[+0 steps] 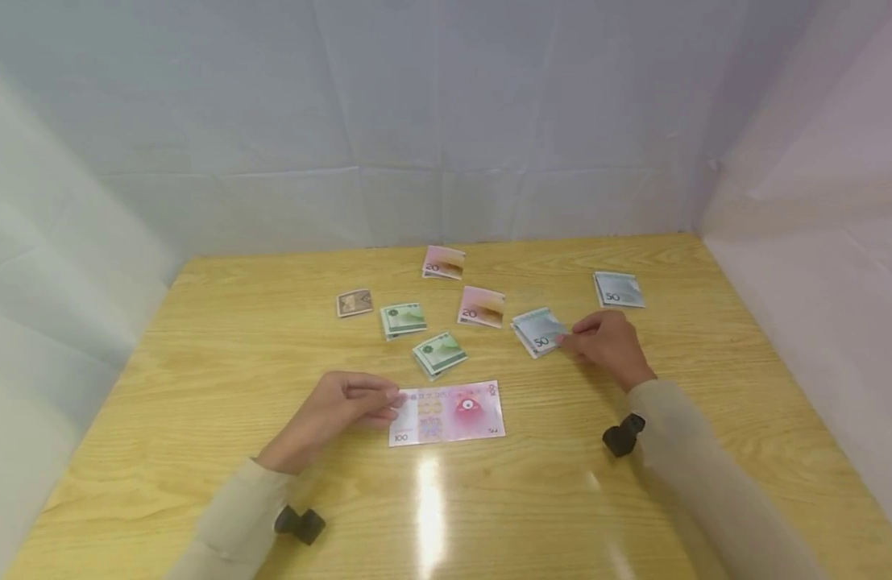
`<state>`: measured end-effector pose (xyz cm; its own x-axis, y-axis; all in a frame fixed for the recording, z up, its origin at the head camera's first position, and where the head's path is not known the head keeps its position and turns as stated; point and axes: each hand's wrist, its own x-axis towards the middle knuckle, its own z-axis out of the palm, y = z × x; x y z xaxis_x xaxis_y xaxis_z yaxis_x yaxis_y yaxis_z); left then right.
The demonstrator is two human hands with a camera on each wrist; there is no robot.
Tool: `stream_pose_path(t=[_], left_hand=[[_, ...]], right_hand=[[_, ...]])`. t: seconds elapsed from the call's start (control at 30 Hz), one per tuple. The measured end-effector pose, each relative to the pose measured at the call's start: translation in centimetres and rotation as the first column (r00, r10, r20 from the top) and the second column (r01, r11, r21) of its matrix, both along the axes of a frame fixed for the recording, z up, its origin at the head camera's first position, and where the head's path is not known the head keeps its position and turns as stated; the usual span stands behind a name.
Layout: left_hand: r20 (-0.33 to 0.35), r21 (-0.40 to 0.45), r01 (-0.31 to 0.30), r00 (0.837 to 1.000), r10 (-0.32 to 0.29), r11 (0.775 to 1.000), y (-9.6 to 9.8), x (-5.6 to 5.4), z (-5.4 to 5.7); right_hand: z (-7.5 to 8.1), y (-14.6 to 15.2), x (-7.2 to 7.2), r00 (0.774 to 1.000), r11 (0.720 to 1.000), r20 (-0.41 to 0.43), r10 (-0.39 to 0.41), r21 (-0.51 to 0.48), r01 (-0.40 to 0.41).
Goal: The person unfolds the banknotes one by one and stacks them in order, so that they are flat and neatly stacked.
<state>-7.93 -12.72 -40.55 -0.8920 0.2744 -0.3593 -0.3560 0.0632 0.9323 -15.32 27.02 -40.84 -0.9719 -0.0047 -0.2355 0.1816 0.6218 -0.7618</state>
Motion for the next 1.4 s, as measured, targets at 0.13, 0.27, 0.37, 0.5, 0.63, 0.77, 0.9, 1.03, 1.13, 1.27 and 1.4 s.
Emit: stream_pose_path(t=[0.13, 0.27, 0.37, 0.5, 0.63, 0.77, 0.9, 1.03, 1.13, 1.27, 1.4], left_hand=[[0.011, -0.001, 0.008, 1.0, -0.008, 1.0, 0.0, 0.0, 0.1], [0.015, 0.001, 0.027, 1.0, -0.027, 1.0, -0.1, 0.1, 0.3], [0.013, 0.002, 0.041, 0.999, -0.041, 0.999, -0.1, 0.1, 0.3], [0.013, 0.001, 0.053, 0.998, -0.053, 0.999, -0.2, 0.2, 0.3], [0.018, 0.008, 0.06, 0.998, -0.06, 0.998, -0.1, 0.2, 0.3], [0.021, 0.02, 0.062, 0.998, -0.063, 0.998, -0.1, 0.2, 0.2], [0.012, 0.022, 0.076, 0.997, -0.076, 0.997, -0.1, 0.3, 0.2], [0.008, 0.021, 0.079, 0.997, -0.079, 0.997, -0.2, 0.3, 0.2], [0.011, 0.022, 0.073, 0.997, -0.073, 0.997, -0.2, 0.3, 0.2], [0.01, 0.021, 0.074, 0.997, -0.074, 0.997, -0.2, 0.2, 0.1], [0.008, 0.025, 0.079, 0.997, -0.079, 0.997, -0.2, 0.2, 0.1]], right_hand=[[-0.4, 0.0, -0.5, 1.0, 0.999, 0.001, 0.006, 0.032, -0.006], [-0.5, -0.5, -0.9, 1.0, 0.995, -0.002, 0.02, 0.1, -0.019], [-0.4, -1.1, -1.0, 1.0, 0.992, -0.006, 0.027, 0.126, -0.026], [-0.4, -1.8, -1.1, 0.999, 0.988, -0.021, 0.031, 0.155, -0.027], [-0.6, -2.2, -1.3, 0.999, 0.981, -0.033, 0.033, 0.192, -0.026], [-0.6, -2.5, -1.4, 0.999, 0.982, -0.018, 0.03, 0.185, -0.026], [-0.4, -2.7, -1.4, 1.0, 0.985, -0.006, 0.031, 0.17, -0.029], [-0.3, -2.8, -1.4, 1.0, 0.986, 0.001, 0.024, 0.165, -0.024], [-0.3, -3.0, -1.5, 1.0, 0.986, 0.004, 0.019, 0.166, -0.02], [-0.3, -3.0, -1.5, 1.0, 0.985, 0.003, 0.007, 0.172, -0.008], [-0.4, -2.9, -1.5, 1.0, 0.986, 0.009, -0.019, 0.163, 0.017]])
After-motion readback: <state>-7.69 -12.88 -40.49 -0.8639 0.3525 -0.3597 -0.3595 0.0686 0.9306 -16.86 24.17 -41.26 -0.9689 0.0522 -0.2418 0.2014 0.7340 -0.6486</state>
